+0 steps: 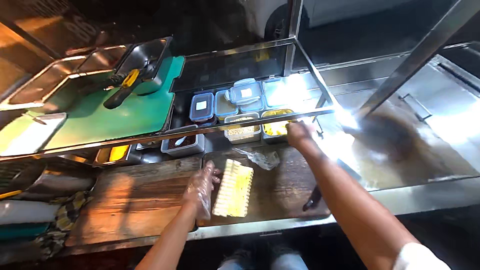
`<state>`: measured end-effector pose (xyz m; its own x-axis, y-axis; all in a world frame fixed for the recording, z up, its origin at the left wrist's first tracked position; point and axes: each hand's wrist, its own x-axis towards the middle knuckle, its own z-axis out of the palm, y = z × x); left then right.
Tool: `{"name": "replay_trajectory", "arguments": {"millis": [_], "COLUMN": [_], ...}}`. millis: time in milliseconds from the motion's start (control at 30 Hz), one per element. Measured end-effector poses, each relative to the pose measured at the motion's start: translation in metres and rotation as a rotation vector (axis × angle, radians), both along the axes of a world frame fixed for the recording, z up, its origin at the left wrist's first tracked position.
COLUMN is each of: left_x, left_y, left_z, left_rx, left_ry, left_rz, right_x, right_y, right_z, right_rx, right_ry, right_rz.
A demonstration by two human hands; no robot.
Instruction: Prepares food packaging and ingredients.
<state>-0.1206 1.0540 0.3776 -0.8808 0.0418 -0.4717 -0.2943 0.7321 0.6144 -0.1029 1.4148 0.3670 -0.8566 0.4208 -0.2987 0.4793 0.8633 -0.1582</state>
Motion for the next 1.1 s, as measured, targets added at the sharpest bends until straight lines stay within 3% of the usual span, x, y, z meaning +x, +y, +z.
{"name": "replay_trajectory", "arguments": {"millis": [67,100,167,200,267,333,400,467,533,600,733,833,933,1000,1100], "left_x": [0.036,0.053,0.080,0.086,0.082,0.068,0.047,0.037,0.044,0.061,0.096,0.114,0.106,0.101,0.108], "left_y": [0.017,0.026,0.045,0.050,0.047,0.024,0.002,-0.006,0.012,0.040,0.080,0.102,0.119,0.120,0.112], "left_z": [0.016,0.006,-0.026,-0.035,-0.029,-0.022,-0.031,-0.041,-0.030,-0.011,0.000,-0.015,-0.020,-0.022,-0.022], "left_rx": [-0.333,-0.467,-0.587,-0.584,-0.432,-0.281,-0.182,-0.116,-0.144,-0.104,0.182,0.330,0.444,0.452,0.564], "left_ry": [0.293,0.382,0.316,0.282,0.306,0.388,0.225,0.109,0.253,0.498,0.661,0.595,0.640,0.717,0.668], "left_rz": [-0.418,-0.605,-0.855,-0.869,-0.671,-0.353,-0.094,0.004,-0.069,-0.175,-0.327,-0.442,-0.362,-0.352,-0.449], "right_x": [-0.007,0.001,0.036,0.056,0.091,0.115,0.113,0.095,0.070,0.060,0.098,0.143,0.170,0.178,0.167], "right_y": [-0.006,-0.017,-0.044,-0.056,-0.068,-0.070,-0.061,-0.056,-0.056,-0.059,-0.073,-0.115,-0.139,-0.142,-0.135], "right_z": [-0.021,-0.022,-0.021,-0.026,-0.048,-0.068,-0.074,-0.071,-0.063,-0.064,-0.044,-0.003,0.008,0.005,0.013], "right_rx": [-0.013,-0.024,-0.066,-0.115,-0.242,-0.355,-0.471,-0.522,-0.492,-0.456,-0.558,-0.893,-1.334,-1.460,-1.534], "right_ry": [0.127,0.217,0.474,0.597,0.715,0.714,0.559,0.354,0.124,0.074,0.542,0.606,0.672,0.638,0.519], "right_rz": [0.075,0.094,0.109,0.127,0.139,-0.017,-0.276,-0.383,-0.312,-0.193,-0.294,-0.391,-0.446,-0.478,-0.632]}}
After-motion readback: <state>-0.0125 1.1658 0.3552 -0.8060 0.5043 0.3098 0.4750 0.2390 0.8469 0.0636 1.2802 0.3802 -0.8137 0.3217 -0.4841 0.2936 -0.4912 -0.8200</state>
